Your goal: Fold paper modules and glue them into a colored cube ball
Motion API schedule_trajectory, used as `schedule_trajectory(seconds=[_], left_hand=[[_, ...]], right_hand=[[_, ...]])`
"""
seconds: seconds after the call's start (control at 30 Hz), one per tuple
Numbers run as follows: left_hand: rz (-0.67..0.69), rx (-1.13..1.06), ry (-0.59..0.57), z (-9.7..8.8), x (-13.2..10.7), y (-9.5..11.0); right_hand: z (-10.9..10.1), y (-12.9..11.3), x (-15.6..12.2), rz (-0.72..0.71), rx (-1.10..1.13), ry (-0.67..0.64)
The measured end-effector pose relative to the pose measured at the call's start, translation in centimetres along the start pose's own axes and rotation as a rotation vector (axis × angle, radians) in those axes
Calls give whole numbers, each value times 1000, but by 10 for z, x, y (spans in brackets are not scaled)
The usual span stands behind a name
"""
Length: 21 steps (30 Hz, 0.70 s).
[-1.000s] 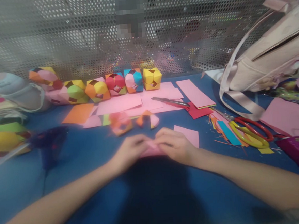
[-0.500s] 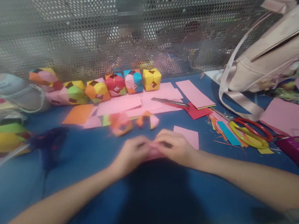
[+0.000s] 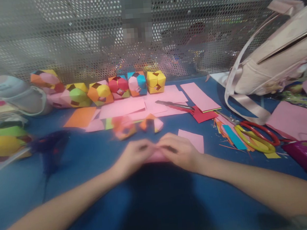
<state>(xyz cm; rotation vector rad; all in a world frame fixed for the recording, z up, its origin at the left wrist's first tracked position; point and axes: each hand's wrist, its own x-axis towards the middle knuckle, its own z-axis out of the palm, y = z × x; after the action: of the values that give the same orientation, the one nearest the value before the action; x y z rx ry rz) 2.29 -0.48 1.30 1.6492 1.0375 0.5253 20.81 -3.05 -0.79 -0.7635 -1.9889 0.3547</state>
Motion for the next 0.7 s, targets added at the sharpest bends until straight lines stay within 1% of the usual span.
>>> schedule_trajectory(seconds=[0.13, 0.23, 0.37, 0.5, 0.6, 0.7], left_hand=[[-15, -22, -26, -1, 1, 0], [-37, -34, -21, -2, 1, 1], [-64, -49, -58, -4, 1, 4], [-88, -68, -72, -4, 1, 4], [-61, -55, -51, -4, 2, 1], [-16, -24, -22, -5, 2, -2]], right_hand=[[-1, 1, -1, -28, 5, -31], [-2, 2, -1, -32, -14, -37], [-2, 3, -2, -46, -38, -35], [-1, 3, -2, -19, -30, -21], [0, 2, -1, 13, -10, -9], [-1, 0, -1, 12, 18, -21]])
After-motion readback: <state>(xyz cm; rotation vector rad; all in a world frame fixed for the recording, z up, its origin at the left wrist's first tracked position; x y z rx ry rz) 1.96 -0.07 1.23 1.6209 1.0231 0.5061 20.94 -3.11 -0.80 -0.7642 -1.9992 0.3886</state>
